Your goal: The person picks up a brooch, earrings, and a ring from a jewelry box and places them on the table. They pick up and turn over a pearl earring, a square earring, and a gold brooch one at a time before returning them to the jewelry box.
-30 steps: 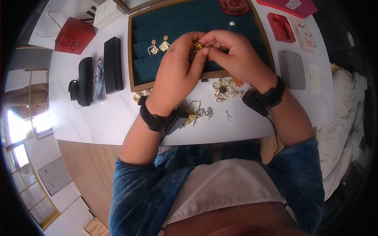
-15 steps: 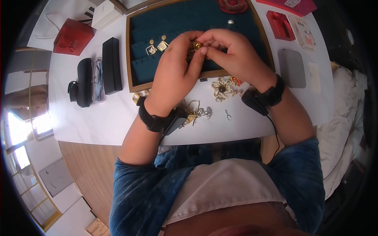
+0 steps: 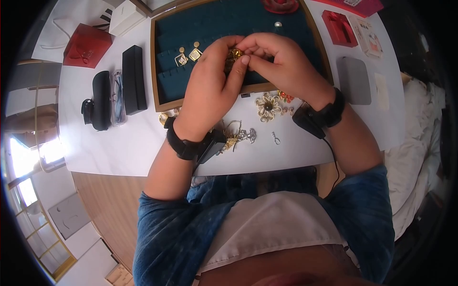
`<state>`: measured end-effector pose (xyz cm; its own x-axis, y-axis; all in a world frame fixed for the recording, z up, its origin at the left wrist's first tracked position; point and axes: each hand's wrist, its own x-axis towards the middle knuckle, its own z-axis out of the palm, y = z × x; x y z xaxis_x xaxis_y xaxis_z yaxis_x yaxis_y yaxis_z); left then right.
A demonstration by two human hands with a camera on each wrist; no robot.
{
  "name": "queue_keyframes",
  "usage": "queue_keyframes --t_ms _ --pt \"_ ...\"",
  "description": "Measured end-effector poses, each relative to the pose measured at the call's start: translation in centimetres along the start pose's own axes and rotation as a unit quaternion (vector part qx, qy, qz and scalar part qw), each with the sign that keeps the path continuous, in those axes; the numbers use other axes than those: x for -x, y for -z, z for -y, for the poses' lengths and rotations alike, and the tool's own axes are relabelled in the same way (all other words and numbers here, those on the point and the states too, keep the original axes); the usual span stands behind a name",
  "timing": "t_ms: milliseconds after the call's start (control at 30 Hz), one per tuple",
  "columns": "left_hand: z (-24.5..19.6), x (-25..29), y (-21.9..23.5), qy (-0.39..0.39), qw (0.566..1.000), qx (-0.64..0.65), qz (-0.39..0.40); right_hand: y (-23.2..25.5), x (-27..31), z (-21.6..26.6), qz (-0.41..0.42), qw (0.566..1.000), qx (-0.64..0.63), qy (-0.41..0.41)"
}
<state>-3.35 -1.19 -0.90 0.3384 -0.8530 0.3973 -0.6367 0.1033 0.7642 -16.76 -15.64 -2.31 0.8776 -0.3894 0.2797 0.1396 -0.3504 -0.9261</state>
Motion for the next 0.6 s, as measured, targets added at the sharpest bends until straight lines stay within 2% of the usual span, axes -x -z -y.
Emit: queue_keyframes --t_ms 600 --pt "0.21 -0.01 0.04 -0.011 1.0 -0.014 0.004 -0.15 0.07 -0.15 -0.005 1.0 -0.011 0.006"
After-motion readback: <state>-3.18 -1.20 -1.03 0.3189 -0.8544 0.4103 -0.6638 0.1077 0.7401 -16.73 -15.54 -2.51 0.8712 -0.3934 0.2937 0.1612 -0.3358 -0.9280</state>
